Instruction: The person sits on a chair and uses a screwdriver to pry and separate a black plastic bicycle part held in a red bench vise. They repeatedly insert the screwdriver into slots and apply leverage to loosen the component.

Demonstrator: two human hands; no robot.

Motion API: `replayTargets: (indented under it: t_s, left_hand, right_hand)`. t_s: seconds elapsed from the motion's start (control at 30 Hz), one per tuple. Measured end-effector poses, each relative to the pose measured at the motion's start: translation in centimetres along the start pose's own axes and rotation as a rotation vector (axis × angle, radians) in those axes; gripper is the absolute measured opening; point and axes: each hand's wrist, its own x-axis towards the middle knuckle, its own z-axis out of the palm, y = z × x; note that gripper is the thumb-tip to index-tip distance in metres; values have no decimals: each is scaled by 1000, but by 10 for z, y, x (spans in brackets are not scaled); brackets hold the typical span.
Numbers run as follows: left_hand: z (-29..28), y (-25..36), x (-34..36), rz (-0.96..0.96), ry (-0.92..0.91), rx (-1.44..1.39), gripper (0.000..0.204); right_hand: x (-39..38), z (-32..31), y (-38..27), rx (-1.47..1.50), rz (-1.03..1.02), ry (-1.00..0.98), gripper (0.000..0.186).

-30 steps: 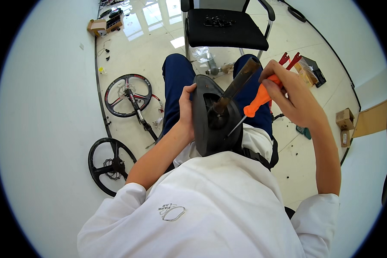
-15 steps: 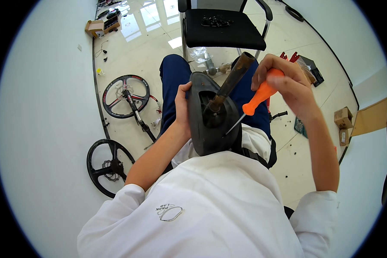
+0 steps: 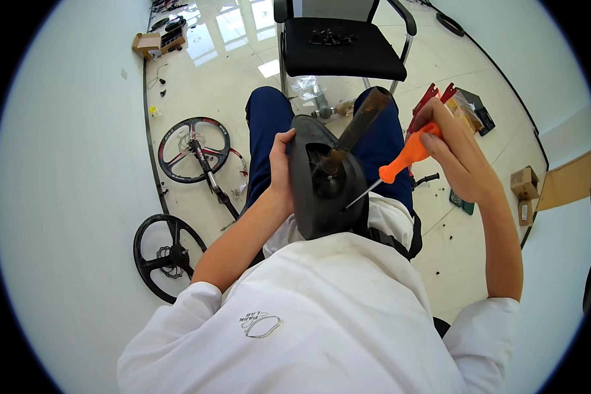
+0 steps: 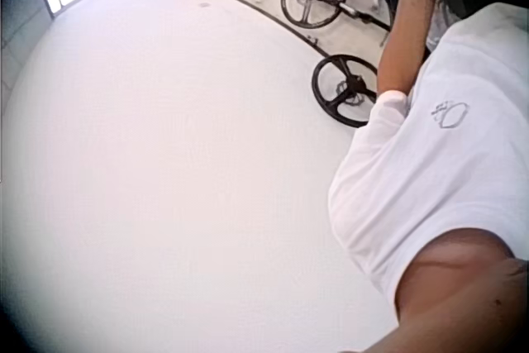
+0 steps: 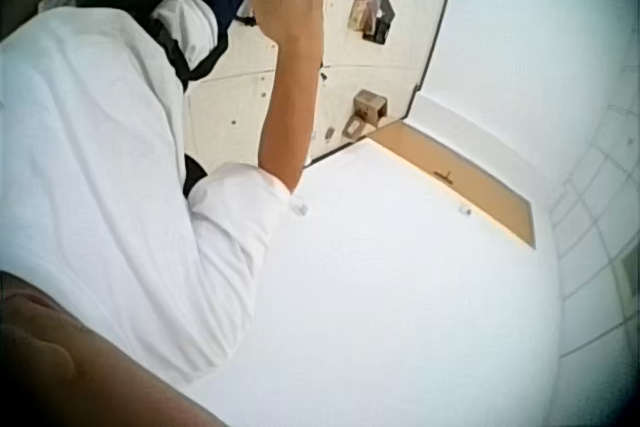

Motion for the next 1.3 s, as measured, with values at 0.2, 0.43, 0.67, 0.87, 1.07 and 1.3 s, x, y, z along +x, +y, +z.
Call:
replayTargets:
  t_s: [0.2,0.43,0.67,0.87,1.07,1.3]
  left_hand:
    - [3,-1,2,39,53,78,69]
    - [-7,-1,6,6,-72,-4,60]
    - [-8,-1,4,20,-15,19,61]
    - [0,-1,1,13,-37,39,65]
    - [1,0,1,31,2,68,71]
    - [1,-2,3,33,-26,40,65]
  right_hand:
    - [2,-5,4,250,-178,-56,13]
    - [10,33,-1,892,8,109,17]
    - [14,27,-10,-169,-40,206,22]
    - [13,12,-25,-62,39,46,19]
    - [10,20,-11,665,-104,11,22]
    - [11,31,-8,561,30,197,15]
